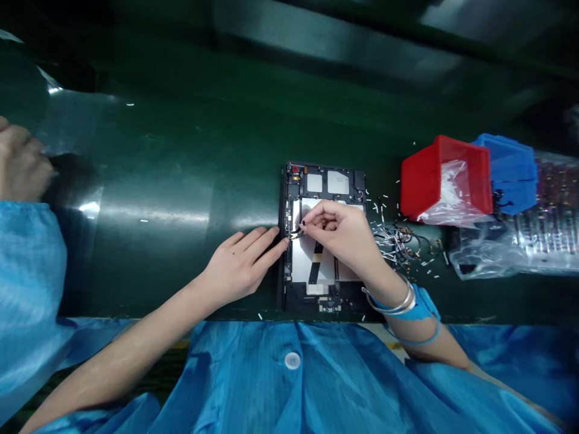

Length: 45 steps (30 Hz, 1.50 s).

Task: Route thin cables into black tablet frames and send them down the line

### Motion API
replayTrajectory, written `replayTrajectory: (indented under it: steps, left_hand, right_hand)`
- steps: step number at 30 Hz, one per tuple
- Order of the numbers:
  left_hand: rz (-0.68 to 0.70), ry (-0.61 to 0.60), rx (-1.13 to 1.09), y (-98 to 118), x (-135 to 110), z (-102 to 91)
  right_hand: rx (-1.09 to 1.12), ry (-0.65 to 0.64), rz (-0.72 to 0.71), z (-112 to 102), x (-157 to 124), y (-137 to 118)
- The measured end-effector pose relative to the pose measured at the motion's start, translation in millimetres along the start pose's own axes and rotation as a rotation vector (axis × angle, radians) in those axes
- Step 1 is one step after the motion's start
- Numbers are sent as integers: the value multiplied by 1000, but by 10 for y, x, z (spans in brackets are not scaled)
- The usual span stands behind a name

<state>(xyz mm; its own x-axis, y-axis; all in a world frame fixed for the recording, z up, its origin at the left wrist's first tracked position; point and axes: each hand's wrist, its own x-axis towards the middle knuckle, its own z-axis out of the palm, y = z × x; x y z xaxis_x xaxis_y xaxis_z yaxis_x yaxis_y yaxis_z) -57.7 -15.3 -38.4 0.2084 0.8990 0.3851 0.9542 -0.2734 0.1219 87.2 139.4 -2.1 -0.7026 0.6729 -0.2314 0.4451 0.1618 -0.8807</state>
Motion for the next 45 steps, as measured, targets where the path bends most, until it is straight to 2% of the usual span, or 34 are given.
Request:
replayTrajectory:
  steps: [8, 11, 15, 26, 39, 45]
  left_hand:
    - [-59, 21, -66, 18, 94, 4]
    - [-10, 31, -9, 32, 57, 9]
    - [28, -27, 39, 42, 13, -26]
    - [65, -167, 100, 5, 121, -52]
    - [196, -130, 78, -45, 181, -16]
    - [235, -151, 11, -84, 208, -34]
  right_hand:
    - [-60, -44, -40, -111, 124, 29]
    - [-46, -46, -49, -119, 140, 49]
    - [-55, -32, -36, -109, 132, 57]
    - [-194, 0, -20, -85, 116, 17]
    - [-274, 38, -69, -46, 59, 9]
    - [-183, 55, -34, -51, 118, 41]
